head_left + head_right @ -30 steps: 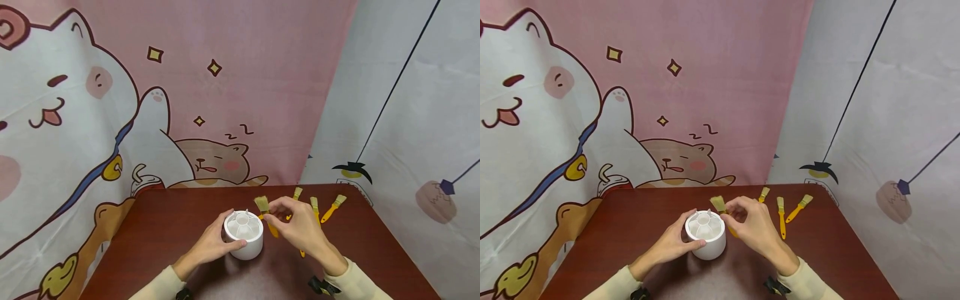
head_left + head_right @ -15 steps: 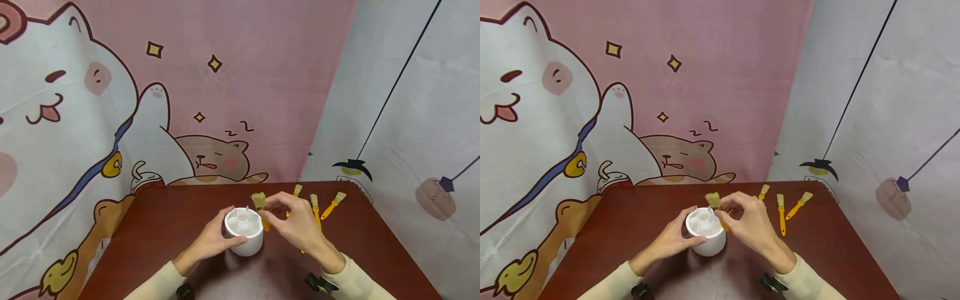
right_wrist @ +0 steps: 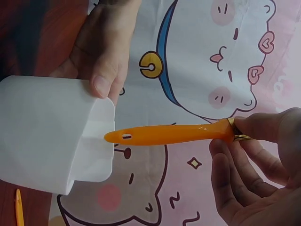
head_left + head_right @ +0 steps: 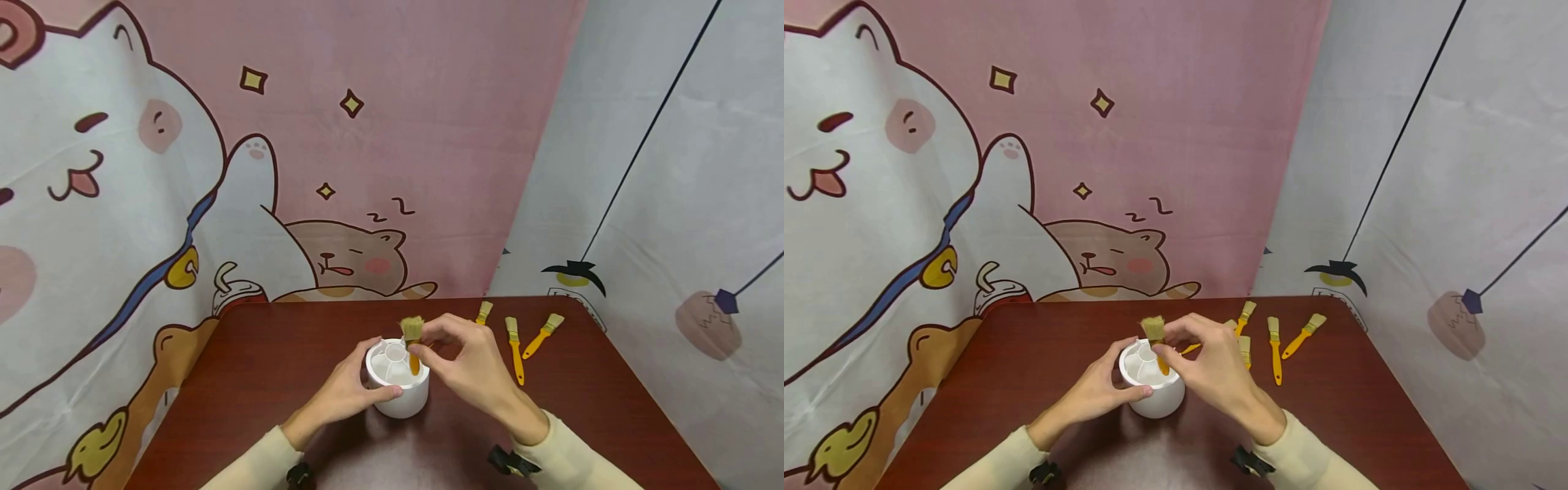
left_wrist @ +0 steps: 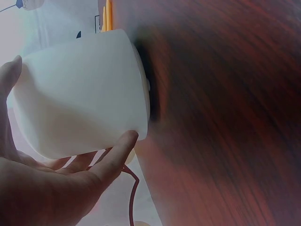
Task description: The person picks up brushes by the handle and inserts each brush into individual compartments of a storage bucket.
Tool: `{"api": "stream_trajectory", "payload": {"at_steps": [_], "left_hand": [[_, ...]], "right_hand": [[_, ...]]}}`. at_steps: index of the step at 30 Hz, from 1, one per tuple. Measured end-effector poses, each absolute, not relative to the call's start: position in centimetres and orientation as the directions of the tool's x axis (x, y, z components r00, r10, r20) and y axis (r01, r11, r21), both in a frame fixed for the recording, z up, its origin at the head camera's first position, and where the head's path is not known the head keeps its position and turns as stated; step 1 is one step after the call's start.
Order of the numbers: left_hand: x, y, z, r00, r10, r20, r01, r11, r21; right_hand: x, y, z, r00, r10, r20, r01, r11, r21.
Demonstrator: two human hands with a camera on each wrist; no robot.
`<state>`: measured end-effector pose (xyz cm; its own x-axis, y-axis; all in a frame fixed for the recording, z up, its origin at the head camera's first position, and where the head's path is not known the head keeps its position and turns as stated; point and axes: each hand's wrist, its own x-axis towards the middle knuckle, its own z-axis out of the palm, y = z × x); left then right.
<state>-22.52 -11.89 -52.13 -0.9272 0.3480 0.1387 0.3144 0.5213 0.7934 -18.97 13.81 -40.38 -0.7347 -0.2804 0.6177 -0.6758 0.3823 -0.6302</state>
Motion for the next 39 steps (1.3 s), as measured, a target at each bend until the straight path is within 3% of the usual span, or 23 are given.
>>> {"api": "stream_trajectory", "payload": {"at_steps": [23, 39], "left_hand": [[-22.2, -11.9, -51.9, -0.927, 0.354, 0.119, 0.306, 0.537, 0.786], [-22.2, -12.1, -51.6, -0.924, 0.364, 0.115, 0.307, 0.528, 0.792]], "right_hand": [[-20.8, 12.8, -44.8, -0.641, -0.416, 0.645, -0.767, 0.323, -0.555], [-21.3, 12.8, -46.4, -0.61, -0.456, 0.648, -0.792, 0.37, -0.485]]}}
